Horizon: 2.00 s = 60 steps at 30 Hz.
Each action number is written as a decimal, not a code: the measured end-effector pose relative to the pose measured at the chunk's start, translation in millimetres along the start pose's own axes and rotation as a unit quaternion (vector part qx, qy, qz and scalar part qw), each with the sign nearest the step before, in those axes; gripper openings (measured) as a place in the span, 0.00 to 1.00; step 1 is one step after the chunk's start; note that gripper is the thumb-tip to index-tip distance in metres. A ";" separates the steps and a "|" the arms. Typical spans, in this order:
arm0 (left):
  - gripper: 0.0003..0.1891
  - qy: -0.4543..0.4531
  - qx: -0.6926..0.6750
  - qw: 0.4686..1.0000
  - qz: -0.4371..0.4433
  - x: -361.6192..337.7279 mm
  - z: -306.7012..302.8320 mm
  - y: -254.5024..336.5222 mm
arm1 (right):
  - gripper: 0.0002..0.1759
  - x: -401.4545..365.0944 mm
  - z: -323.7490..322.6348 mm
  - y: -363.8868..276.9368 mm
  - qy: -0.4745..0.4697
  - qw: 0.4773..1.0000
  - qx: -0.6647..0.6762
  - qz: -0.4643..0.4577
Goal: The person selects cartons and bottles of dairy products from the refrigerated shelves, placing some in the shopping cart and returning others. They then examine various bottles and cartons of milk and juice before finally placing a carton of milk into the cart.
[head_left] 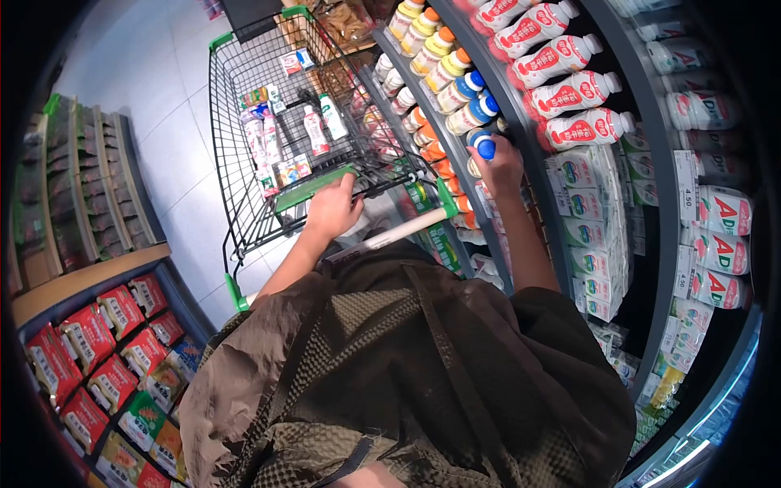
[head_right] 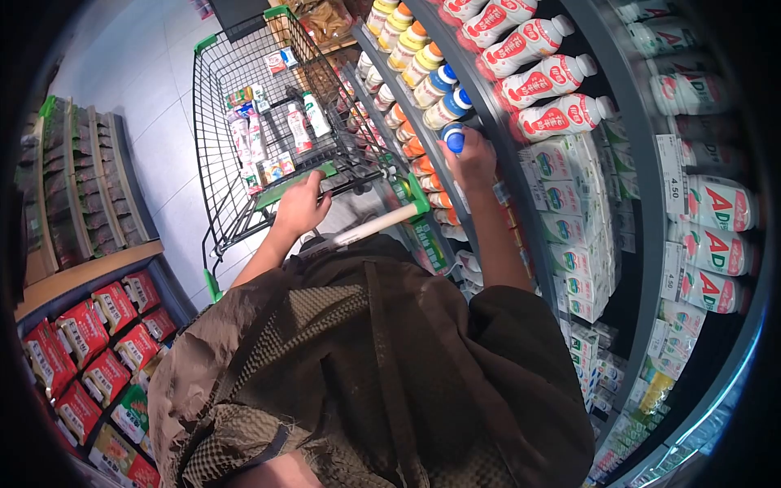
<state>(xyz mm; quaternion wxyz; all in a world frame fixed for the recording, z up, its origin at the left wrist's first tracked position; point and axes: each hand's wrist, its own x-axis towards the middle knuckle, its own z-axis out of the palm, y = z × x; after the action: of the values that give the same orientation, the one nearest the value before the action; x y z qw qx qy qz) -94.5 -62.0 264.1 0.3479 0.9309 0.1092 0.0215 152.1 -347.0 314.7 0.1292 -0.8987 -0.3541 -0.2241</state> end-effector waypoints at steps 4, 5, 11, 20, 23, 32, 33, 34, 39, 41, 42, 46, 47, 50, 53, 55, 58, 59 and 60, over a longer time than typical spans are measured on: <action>0.16 -0.020 0.010 1.000 -0.014 0.7 -1.2 1.6 | 0.29 0.4 6.4 8.2 0.001 1.000 -0.012 0.003; 0.16 -0.019 0.010 1.000 -0.012 1.1 -1.1 1.7 | 0.30 0.2 9.7 11.2 0.002 1.000 -0.016 -0.001; 0.13 -0.024 0.010 1.000 -0.017 0.9 -0.4 0.8 | 0.30 0.4 18.5 13.8 -0.044 0.996 -0.021 0.080; 0.12 -0.036 0.021 0.999 -0.028 2.7 1.5 0.1 | 0.31 16.4 20.3 19.1 -0.162 0.953 0.010 0.256; 0.13 -0.038 0.022 0.999 -0.026 3.7 2.2 0.3 | 0.36 0.7 60.3 64.9 0.054 0.996 -0.046 0.054; 0.15 -0.035 0.013 0.999 -0.018 4.0 2.1 -1.8 | 0.44 4.4 57.3 94.8 -0.031 0.991 -0.065 0.109; 0.15 -0.036 0.014 0.999 -0.018 4.1 2.5 -2.3 | 0.44 6.0 56.0 96.9 -0.034 0.990 -0.058 0.122; 0.15 -0.036 0.015 0.999 -0.018 4.7 3.1 -2.8 | 0.43 7.8 55.4 99.3 -0.037 0.989 -0.051 0.135; 0.15 -0.040 0.009 0.999 -0.022 5.7 2.1 -1.5 | 0.40 8.6 50.8 94.5 -0.019 0.988 -0.004 0.156; 0.15 -0.041 0.007 0.999 -0.025 5.6 2.3 -1.8 | 0.40 4.9 58.9 102.6 -0.010 0.988 0.029 0.151; 0.15 -0.043 0.006 0.999 -0.027 5.7 1.8 -1.4 | 0.40 5.2 57.7 101.8 -0.015 0.988 0.034 0.148; 0.14 -0.049 0.000 0.998 -0.032 6.3 -0.7 1.1 | 0.40 5.8 48.4 97.3 -0.050 0.985 0.041 0.159; 0.13 -0.047 -0.001 0.998 -0.036 6.2 0.1 1.1 | 0.40 6.9 46.2 95.1 -0.062 0.983 0.039 0.166; 0.11 -0.040 -0.001 0.998 -0.044 6.6 1.7 0.4 | 0.36 1.2 60.3 107.5 -0.003 0.994 0.004 0.107; 0.11 -0.039 0.001 0.998 -0.044 6.0 1.5 0.8 | 0.36 -1.1 64.3 109.2 0.032 0.995 -0.008 0.091; 0.11 -0.035 -0.001 0.998 -0.043 6.0 1.6 0.7 | 0.36 3.2 54.8 104.2 -0.022 0.993 0.011 0.115; 0.11 -0.039 -0.003 0.998 -0.047 6.0 0.8 0.9 | 0.36 4.4 46.6 97.2 -0.050 0.991 0.028 0.124; 0.12 -0.041 -0.006 0.998 -0.045 6.0 0.5 0.9 | 0.36 4.9 45.8 95.3 -0.050 0.991 0.032 0.122; 0.13 -0.044 -0.009 0.998 -0.044 6.1 0.1 0.9 | 0.35 4.9 47.1 95.5 -0.037 0.992 0.032 0.113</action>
<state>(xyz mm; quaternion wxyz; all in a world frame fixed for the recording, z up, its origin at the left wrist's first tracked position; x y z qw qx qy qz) -88.4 -61.4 264.3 0.3610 0.9221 0.1348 -0.0336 236.3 -394.2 269.3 0.1691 -0.9360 -0.2622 -0.1628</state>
